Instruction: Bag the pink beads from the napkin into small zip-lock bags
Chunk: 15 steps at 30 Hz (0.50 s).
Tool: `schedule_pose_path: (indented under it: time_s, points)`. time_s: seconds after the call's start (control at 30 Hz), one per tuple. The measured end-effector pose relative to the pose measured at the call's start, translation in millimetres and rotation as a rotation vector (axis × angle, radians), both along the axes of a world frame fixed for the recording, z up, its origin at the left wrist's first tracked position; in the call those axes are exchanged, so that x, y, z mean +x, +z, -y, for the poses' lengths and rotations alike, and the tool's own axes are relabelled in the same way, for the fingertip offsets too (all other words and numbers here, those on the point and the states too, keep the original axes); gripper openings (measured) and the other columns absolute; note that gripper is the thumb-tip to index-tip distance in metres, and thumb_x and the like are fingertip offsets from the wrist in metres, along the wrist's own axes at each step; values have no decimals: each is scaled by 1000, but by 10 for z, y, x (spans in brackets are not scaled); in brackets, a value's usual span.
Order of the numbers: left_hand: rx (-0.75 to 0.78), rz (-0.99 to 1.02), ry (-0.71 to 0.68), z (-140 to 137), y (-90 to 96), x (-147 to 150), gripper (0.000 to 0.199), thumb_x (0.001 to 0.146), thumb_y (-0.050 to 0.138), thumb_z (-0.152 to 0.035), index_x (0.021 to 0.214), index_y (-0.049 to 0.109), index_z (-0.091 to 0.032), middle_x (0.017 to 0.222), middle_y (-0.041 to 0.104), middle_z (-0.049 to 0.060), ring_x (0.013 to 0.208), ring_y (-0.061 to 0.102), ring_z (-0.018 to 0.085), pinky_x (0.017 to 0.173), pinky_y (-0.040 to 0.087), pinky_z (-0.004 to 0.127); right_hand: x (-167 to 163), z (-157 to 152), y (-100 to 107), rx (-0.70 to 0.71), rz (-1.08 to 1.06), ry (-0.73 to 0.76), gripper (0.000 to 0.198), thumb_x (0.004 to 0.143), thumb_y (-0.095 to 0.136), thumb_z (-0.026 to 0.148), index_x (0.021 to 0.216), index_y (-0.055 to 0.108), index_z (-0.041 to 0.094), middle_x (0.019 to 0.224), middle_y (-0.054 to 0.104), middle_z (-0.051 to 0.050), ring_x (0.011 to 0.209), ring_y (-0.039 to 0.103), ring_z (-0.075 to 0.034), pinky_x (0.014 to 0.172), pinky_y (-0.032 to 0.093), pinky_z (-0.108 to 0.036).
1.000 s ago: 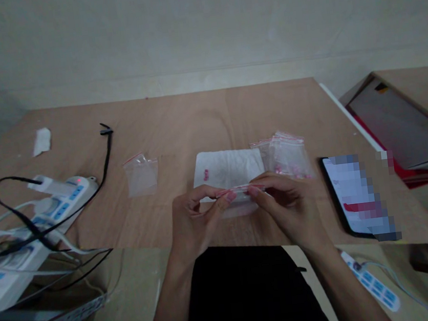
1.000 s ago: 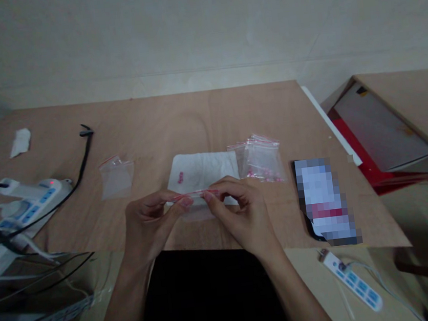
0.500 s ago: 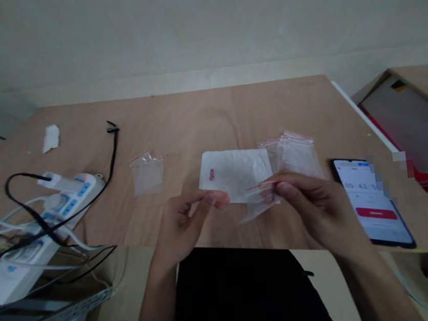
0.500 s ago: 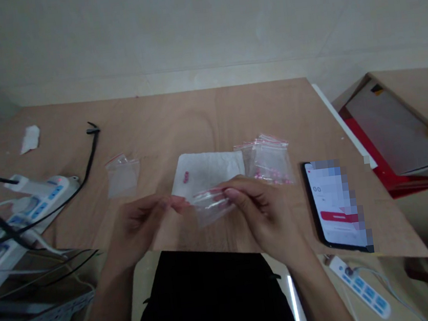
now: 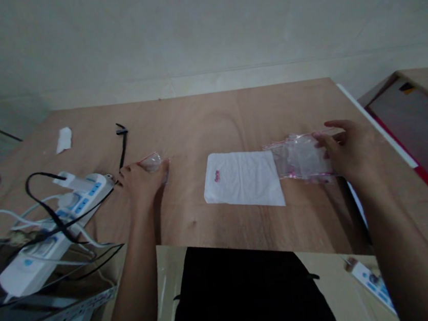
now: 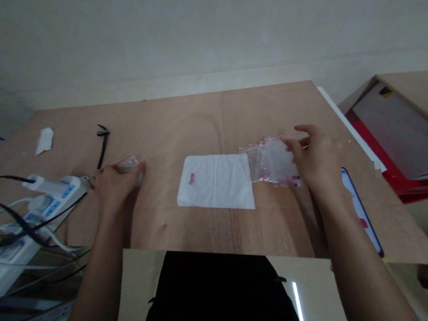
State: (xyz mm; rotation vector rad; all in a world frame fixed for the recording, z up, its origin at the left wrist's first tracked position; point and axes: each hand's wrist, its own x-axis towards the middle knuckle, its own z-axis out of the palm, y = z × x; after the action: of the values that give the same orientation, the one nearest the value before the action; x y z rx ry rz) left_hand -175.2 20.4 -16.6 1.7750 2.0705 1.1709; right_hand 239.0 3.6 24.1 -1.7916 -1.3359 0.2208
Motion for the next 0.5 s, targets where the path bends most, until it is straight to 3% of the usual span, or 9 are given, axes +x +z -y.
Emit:
schedule_pose_path:
  time_s: [0.1, 0.17, 0.23, 0.3, 0.4, 0.5]
  points:
    - [-79, -86, 281, 26, 64, 74, 61, 67, 73, -59, 101, 59, -10, 122, 59, 23, 133, 39, 50, 101, 23, 73, 61, 22, -81, 76, 156, -27, 29, 78, 72, 46, 101, 66, 28, 73, 66, -2, 71, 66, -28, 72, 51, -50]
    - [-72, -132, 318, 82, 129, 146, 69, 67, 75, -53, 115, 56, -8, 129, 55, 26, 130, 42, 49, 103, 26, 72, 29, 82, -38, 137, 262, -40, 36, 81, 69, 47, 110, 64, 27, 90, 69, -8, 98, 65, -37, 90, 45, -62]
    - [2, -164, 259, 158, 191, 224, 68, 72, 73, -49, 124, 53, -10, 131, 55, 23, 130, 44, 46, 106, 28, 68, -63, 150, 61, 155, 332, -41, 40, 85, 64, 45, 118, 63, 23, 109, 67, -14, 115, 58, -42, 96, 41, -66]
    - [122, -169, 164, 243, 243, 313, 64, 73, 73, -44, 126, 51, -15, 129, 57, 17, 128, 48, 41, 109, 31, 61, -212, 212, 182, 155, 314, 9, 37, 89, 59, 42, 120, 62, 22, 118, 64, -17, 112, 59, -40, 91, 47, -62]
    - [244, -142, -18, 364, 303, 490, 60, 73, 73, -37, 126, 51, -21, 125, 61, 12, 121, 54, 34, 105, 38, 53, -526, 286, 348, 199, 194, 220, 29, 91, 56, 34, 114, 66, 19, 112, 68, -14, 95, 66, -29, 79, 56, -49]
    - [308, -140, -186, 457, 351, 706, 60, 72, 75, -37, 125, 51, -21, 121, 63, 12, 115, 59, 31, 100, 43, 49, -894, 332, 460, 220, 96, 420, 22, 90, 58, 30, 105, 69, 19, 104, 72, -10, 91, 68, -23, 80, 56, -42]
